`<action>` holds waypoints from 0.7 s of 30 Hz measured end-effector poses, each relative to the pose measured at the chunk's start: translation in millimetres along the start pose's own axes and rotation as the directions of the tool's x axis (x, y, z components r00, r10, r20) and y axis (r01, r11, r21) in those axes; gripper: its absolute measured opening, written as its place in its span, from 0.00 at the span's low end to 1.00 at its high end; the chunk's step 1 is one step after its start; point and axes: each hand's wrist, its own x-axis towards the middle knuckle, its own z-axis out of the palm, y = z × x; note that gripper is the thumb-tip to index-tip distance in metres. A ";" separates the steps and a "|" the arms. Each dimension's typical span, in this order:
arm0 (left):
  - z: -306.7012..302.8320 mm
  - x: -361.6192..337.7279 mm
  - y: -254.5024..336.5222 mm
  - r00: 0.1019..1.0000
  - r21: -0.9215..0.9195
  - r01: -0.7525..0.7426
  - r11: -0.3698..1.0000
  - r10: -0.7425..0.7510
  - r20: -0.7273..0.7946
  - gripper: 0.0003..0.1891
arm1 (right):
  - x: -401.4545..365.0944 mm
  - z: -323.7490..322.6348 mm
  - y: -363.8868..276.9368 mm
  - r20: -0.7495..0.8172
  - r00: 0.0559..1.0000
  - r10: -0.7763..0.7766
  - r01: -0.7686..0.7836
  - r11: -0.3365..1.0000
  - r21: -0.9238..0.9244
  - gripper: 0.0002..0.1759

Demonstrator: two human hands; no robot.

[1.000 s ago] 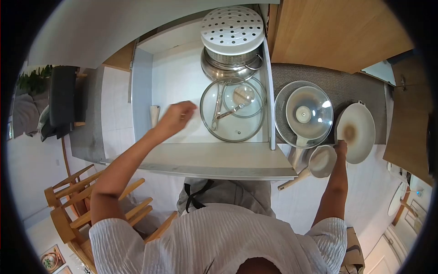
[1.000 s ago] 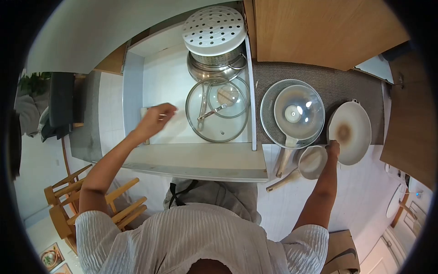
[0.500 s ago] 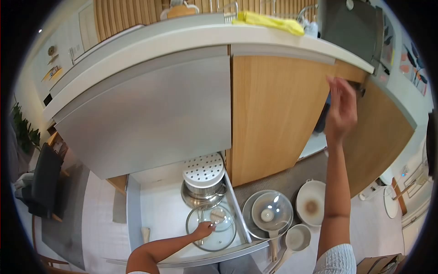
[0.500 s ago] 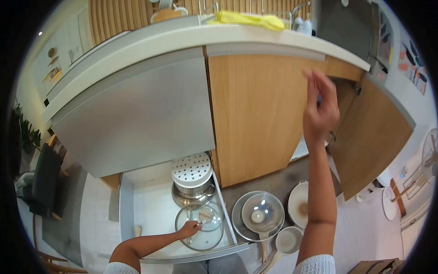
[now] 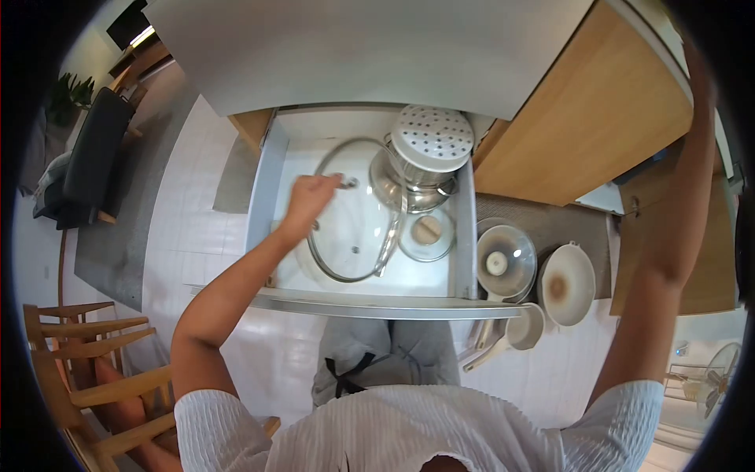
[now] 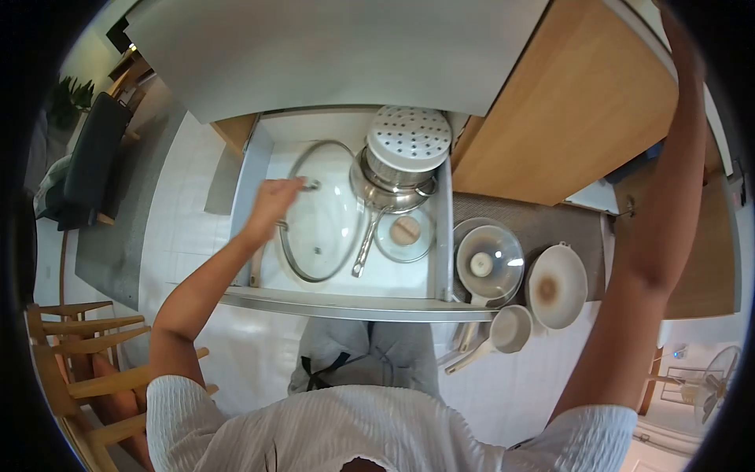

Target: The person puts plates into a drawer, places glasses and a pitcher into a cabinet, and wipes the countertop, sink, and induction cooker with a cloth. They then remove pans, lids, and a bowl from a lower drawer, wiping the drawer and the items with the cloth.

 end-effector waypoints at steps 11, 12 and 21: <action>-157.6 -16.8 -7.5 0.963 -0.250 -0.073 0.965 0.003 -0.271 0.13 | -353.0 127.1 -407.4 0.662 0.529 -0.530 -0.413 0.521 0.747 0.15; -159.1 -19.1 -6.4 0.961 -0.246 -0.076 0.966 0.005 -0.277 0.13 | -370.4 150.1 -436.0 0.658 0.533 -0.533 -0.413 0.515 0.751 0.15; -171.2 -33.7 9.3 0.858 -0.355 -0.101 0.930 -0.099 -0.504 0.12 | -505.0 252.4 -622.1 0.745 0.667 0.003 -0.442 0.807 0.393 0.25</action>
